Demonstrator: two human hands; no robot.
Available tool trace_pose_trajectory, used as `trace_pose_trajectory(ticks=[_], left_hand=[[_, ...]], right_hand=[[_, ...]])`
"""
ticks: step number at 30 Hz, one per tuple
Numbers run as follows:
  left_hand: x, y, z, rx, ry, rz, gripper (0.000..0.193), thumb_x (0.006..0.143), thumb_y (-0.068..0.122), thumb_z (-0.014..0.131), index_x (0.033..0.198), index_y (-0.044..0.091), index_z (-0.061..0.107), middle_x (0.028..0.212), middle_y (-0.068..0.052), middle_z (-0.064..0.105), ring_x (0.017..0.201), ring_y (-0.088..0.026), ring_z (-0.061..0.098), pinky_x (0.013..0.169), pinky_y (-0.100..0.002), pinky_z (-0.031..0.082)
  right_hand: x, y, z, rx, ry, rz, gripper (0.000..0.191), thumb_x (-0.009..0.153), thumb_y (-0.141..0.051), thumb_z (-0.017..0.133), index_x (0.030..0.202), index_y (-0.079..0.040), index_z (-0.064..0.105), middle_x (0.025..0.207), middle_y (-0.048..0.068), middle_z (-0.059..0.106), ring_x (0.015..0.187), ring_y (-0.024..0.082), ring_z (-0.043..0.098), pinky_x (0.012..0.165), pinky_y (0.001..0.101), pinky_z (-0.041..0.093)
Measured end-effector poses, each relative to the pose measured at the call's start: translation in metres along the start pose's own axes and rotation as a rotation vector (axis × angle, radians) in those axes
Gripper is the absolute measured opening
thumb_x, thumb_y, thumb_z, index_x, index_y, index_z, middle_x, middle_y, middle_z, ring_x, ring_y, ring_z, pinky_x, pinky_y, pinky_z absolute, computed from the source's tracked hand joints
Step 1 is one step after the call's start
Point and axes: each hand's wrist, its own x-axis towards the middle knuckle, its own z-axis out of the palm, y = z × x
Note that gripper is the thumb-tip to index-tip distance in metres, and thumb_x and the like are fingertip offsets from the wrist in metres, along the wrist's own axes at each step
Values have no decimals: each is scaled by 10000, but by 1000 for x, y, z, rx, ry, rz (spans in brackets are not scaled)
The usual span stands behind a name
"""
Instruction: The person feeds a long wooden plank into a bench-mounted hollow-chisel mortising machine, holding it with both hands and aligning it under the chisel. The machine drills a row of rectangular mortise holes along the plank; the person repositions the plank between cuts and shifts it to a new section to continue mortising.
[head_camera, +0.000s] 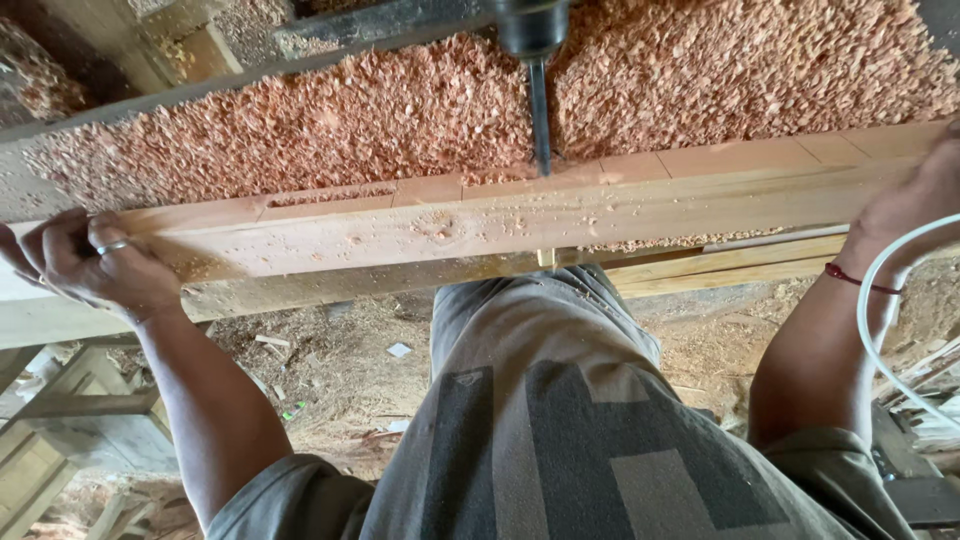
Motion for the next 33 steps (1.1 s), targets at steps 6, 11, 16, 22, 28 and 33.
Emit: trace_pose_trajectory(ticks=[6,11,16,22,28,33], left_hand=[[1,-2,7,-301,102,-218,132,922,-139,656,988,-28,686,1705,-101,196,1050,-209,619,777,-351,527],[-3,-13,2,209,77,151,80,942,82,719,916,7,716,1575,-157,410,1515,-386,287,1090,-532,482],[-5,-10,-1,164,46,27,172,899,188,689,950,31,736,1628,-280,373,1576,-389,209,1182,-575,397],[-22,25,-12,82,-5,-126,216,858,233,626,915,27,657,1081,-99,571,1180,-313,494,966,-472,464],[-15,22,-13,160,-17,138,165,857,92,638,921,-59,645,1014,-131,542,989,-305,557,831,-446,490],[-10,18,-7,134,-14,75,152,862,44,610,971,-49,658,1066,-115,574,1012,-270,584,891,-438,519]], right_hand=[[22,-5,7,-15,-40,74,375,1231,-187,380,1229,36,682,1170,92,702,1070,178,677,1015,350,593],[25,-23,12,-734,-142,-420,346,1224,-96,273,1179,39,588,1065,73,639,939,192,668,893,296,616],[-2,-34,14,-411,57,-152,256,1191,-19,444,956,34,529,929,59,570,803,185,514,688,321,445],[-49,-55,20,-256,177,-19,157,1113,7,567,1073,13,719,998,70,673,851,157,526,855,347,480],[-52,-64,31,-277,105,-95,171,1148,-8,483,1093,31,640,1019,50,601,937,165,551,917,322,473],[-43,-60,31,-162,92,-156,166,1176,-50,519,1068,31,615,1051,63,626,960,182,572,908,330,518]])
